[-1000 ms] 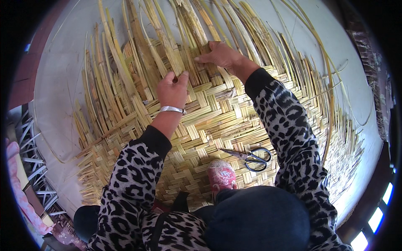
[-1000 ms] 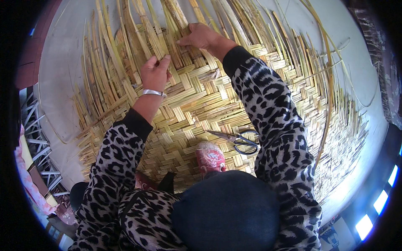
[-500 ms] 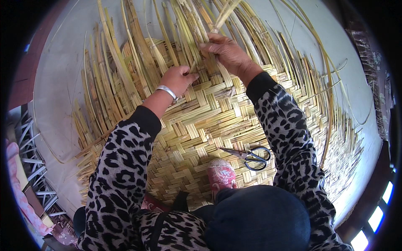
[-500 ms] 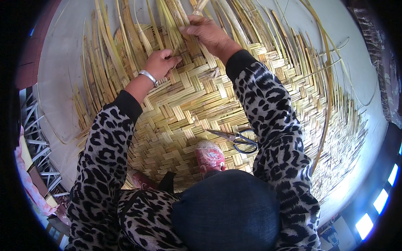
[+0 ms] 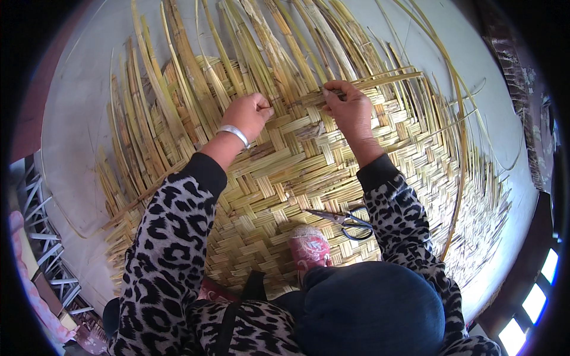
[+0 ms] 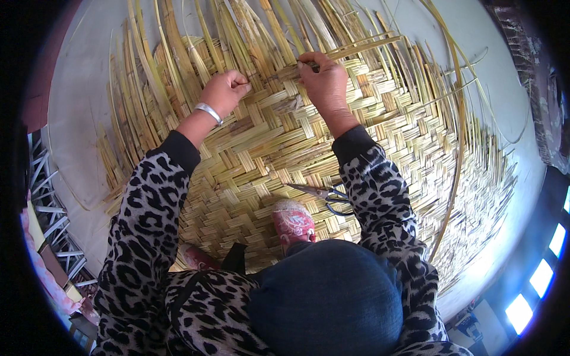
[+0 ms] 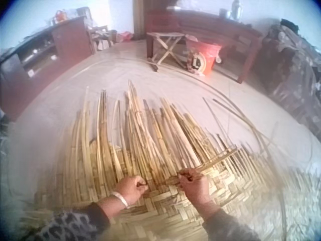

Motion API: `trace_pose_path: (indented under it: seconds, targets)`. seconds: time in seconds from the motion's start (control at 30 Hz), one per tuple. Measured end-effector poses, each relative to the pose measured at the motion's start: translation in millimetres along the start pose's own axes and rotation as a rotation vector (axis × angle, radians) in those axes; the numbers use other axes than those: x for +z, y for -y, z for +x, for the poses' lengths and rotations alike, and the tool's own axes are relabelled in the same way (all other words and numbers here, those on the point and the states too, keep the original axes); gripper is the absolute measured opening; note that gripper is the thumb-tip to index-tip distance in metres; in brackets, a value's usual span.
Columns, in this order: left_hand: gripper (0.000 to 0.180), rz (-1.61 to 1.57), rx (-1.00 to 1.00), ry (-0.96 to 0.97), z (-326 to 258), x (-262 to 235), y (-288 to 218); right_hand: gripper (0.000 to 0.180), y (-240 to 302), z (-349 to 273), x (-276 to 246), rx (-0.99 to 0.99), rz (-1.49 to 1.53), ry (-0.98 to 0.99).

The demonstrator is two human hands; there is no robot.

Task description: The person weaves a flat mat or basket base using dried palm leaves. They interlace the leaves by hand, occasionally using scissors to trim excess material and maintain the weave pattern.

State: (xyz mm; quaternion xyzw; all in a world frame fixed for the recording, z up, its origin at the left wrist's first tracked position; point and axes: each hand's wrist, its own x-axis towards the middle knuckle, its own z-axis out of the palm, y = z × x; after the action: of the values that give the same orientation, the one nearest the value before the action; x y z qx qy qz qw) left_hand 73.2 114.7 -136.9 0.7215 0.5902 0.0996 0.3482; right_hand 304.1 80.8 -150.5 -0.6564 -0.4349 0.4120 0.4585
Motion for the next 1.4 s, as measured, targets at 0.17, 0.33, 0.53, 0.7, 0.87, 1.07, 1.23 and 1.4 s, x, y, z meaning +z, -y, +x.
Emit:
trace_pose_path:
  seconds: [0.17,0.33,0.53,0.7,0.87,1.07,1.23,1.4]
  targets:
    - [0.016,0.402,0.082,-0.135,-20,13,-20,0.015,-8,10,0,-0.107,-0.358,0.017]
    - [0.020,0.296,0.251,-0.238,-20,9,-38,0.018,-11,6,-25,0.130,0.328,0.113]
    - [0.044,0.255,0.298,-0.059,24,38,-86,0.024,-3,14,-73,0.175,0.955,0.053]
    - [0.044,0.089,0.060,0.143,51,37,-105,0.028,0,25,-91,0.204,0.997,0.174]
    - [0.034,0.103,0.056,-0.057,42,43,-107,0.027,11,62,-83,0.181,0.635,0.251]
    - [0.037,-0.040,-0.008,-0.307,38,52,-99,0.029,11,110,-61,-0.203,-0.590,0.280]
    - [0.035,-0.135,-0.056,-0.331,35,53,-98,0.027,4,129,-56,-0.198,-0.548,0.214]
    - [0.034,-0.114,-0.078,-0.323,34,50,-101,0.031,10,136,-56,-0.188,-0.839,0.279]
